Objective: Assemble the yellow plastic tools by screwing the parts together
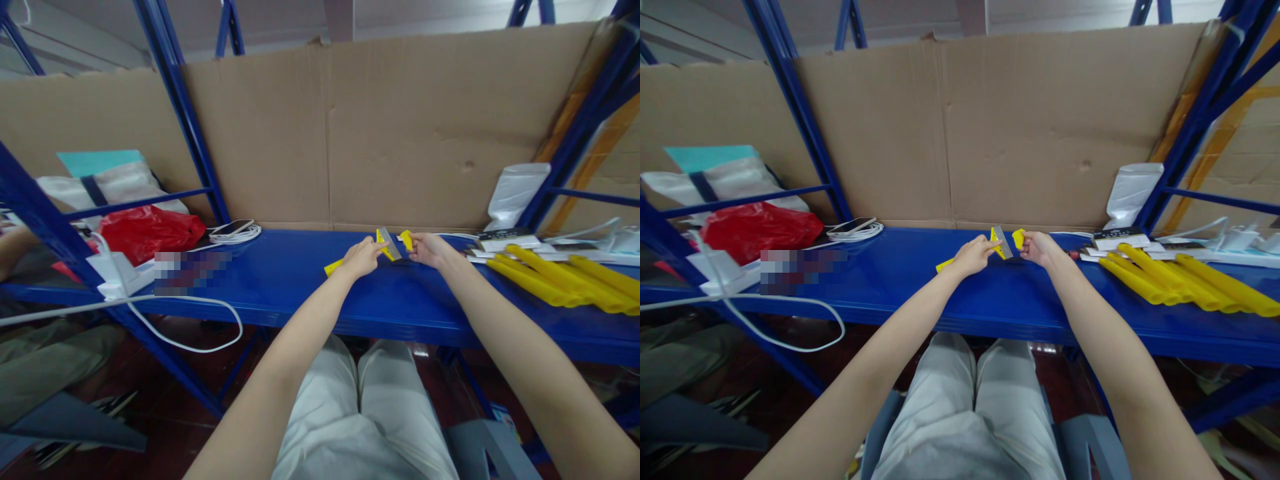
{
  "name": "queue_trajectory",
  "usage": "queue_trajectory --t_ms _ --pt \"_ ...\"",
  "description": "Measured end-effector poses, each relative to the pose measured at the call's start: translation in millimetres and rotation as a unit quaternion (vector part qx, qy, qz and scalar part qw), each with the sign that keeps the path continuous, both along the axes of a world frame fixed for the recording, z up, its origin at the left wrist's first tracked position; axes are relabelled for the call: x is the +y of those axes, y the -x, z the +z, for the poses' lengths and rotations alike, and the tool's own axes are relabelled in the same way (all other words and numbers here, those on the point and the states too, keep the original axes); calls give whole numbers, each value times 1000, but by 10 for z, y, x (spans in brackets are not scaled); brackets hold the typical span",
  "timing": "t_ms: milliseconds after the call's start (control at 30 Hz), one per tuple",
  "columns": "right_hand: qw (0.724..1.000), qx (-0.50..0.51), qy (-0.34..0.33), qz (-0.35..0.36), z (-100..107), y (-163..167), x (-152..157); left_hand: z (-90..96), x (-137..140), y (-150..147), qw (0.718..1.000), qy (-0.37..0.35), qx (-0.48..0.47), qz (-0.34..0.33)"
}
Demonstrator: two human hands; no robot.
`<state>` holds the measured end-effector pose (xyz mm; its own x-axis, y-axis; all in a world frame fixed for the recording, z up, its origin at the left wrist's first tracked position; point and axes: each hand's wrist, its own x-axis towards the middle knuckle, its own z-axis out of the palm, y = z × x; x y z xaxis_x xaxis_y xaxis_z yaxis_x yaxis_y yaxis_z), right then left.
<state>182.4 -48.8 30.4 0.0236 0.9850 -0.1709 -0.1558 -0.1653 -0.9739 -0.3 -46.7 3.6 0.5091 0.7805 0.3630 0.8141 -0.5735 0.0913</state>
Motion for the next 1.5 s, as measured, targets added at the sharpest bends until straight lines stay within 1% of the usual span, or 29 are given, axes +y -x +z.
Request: queue_trajectory --t_ms 133,267,367,500,567,700,833,1033,1233,1400,1500 --pt "1000 21 -10 16 -3 -26 -1 -3 -2 -1 1000 0 -6 -1" --pt "999 39 -1 16 2 -17 -1 -10 8 -3 1000 4 -10 -1" --pt "1000 18 -6 -1 -7 18 9 -17 16 -3 1000 4 -11 -3" --pt "999 -24 -45 -17 -45 94 16 -13 8 -2 1000 2 -9 -13" --pt "998 -30 -51 -18 -66 139 14 -8 -1 -3 1000 2 -9 -17" --pt "999 -20 -44 -14 -98 221 -3 -8 -10 -6 1000 0 -5 -21" --pt "999 -14 -30 17 -106 285 -29 -18 -5 -6 1000 0 -2 -18" --pt "999 0 -27 -19 -121 369 -26 14 -54 -7 1000 4 -3 -14" --pt "999 7 -32 -39 -176 409 33 49 -113 -46 999 11 -28 12" --pt "997 10 -51 -48 -223 440 66 32 -81 -90 996 16 -65 52" --pt "997 7 -53 -56 -228 456 59 25 -57 -102 994 24 -83 59"
